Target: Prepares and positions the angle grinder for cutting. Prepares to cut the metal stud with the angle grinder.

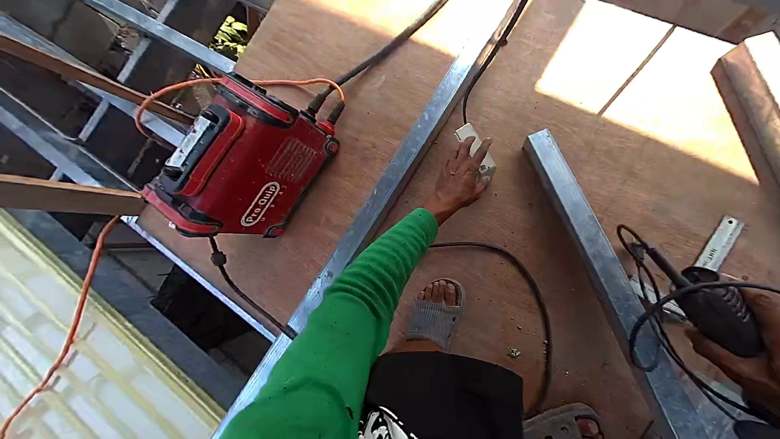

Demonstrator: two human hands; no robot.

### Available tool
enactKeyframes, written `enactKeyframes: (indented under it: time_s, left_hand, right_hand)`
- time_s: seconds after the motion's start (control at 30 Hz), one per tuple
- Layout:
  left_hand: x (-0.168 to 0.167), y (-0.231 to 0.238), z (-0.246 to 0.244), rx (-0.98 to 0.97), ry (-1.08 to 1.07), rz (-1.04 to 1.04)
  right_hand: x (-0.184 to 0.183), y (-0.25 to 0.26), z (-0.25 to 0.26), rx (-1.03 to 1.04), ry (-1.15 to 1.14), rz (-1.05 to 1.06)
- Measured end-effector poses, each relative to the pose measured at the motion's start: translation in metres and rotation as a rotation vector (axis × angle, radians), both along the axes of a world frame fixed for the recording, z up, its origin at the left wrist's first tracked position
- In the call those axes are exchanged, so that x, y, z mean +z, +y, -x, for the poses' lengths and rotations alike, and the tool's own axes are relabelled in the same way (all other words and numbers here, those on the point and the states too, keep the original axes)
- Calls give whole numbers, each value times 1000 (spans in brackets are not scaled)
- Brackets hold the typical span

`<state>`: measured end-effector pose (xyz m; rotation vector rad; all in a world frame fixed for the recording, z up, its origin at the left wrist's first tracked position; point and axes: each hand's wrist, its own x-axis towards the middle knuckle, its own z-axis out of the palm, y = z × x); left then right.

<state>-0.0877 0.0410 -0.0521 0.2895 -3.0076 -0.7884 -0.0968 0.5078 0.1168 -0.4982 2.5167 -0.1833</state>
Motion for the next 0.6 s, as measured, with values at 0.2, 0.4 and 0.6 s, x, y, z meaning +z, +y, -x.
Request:
enactKeyframes:
  time_s: [0.2,0.4,0.6]
  left_hand:
    - [26,16,-77,96,-60,-788]
    - [65,24,-109,-23,39,-867]
    - [69,60,-65,-491,-496,-836]
  right_hand:
    - [-28,-109,-27,292,40,40]
    - [-65,-168,-60,314,-55,59]
    - [-66,-169,-97,555,-38,132]
